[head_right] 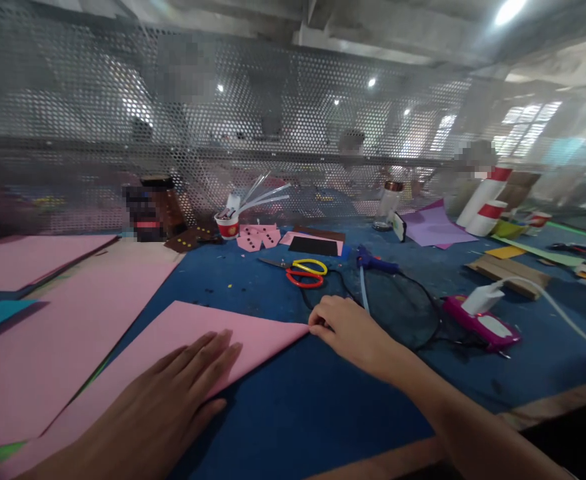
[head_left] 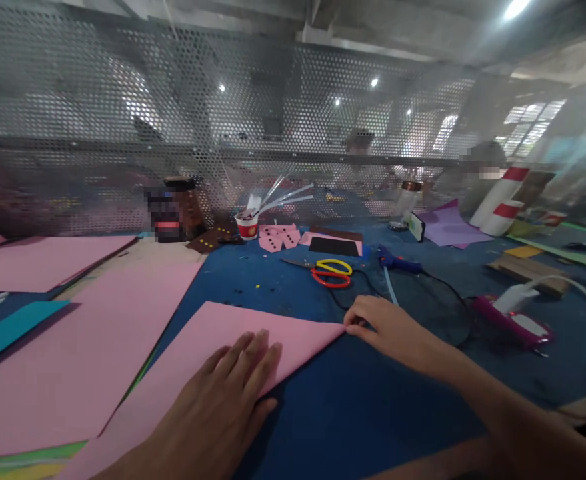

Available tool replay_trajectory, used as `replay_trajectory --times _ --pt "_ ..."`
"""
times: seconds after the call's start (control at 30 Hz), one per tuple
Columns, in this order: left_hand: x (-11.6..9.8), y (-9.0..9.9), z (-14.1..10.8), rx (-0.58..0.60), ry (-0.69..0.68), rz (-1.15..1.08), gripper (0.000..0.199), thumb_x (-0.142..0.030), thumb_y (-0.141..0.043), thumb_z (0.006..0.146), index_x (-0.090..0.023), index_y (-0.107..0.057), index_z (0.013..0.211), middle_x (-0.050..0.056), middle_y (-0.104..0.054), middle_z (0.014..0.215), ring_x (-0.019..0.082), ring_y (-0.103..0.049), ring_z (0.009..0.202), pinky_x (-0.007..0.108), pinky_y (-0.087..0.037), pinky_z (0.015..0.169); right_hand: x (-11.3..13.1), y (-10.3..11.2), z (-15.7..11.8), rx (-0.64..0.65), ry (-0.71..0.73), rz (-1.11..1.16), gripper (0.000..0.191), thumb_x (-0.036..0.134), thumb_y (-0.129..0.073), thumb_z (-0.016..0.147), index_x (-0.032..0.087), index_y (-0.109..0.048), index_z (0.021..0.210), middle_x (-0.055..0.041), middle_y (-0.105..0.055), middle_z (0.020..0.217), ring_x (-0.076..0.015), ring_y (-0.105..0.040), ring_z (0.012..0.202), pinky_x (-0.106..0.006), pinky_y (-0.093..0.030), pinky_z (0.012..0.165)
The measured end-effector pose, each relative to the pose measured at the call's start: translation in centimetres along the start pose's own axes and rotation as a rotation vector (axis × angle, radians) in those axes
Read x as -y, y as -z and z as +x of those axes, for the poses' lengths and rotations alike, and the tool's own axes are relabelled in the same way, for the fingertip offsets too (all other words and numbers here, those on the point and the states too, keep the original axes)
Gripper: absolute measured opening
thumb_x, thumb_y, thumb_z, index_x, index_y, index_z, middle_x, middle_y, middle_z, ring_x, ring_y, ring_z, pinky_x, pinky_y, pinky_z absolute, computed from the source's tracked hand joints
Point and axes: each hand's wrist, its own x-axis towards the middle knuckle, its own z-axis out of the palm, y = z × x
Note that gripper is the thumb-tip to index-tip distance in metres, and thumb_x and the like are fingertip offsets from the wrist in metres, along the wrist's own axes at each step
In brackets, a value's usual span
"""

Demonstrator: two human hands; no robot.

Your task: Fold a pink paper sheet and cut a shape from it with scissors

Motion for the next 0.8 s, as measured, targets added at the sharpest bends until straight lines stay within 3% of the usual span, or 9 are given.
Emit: replay_trajectory --times 0.47,0.8 --pt "-0.6 1.4 0.1 0.12 0.042 -0.014 0.053 -0.041 -0.04 0.099 -0.024 -0.034 0.148 0.013 -0.038 0.152 0.032 -0.038 0.137 0.049 -0.039 0.105 -0.2 -0.6 0.0 -0.025 0.005 -0.002 0.016 0.032 -0.053 0.093 0.023 -0.066 0.089 -0.002 -0.063 0.093 -0.0177 -0.057 0.085 -0.032 -0.041 0.076" --pt "-0.4 0.8 -0.1 0.087 0.051 -0.01 0.055 -0.044 -0.041 0.098 -0.025 -0.031 0.149 0.011 -0.037 0.153 0.033 -0.037 0.137 0.049 -0.039 0.105 -0.1 -0.6 0.1 -0.044 -0.003 -0.011 0.014 0.029 -0.054 0.092 0.024 -0.067 0.089 -0.0016 -0.064 0.092 -0.0173 -0.057 0.085 -0.031 -0.04 0.076"
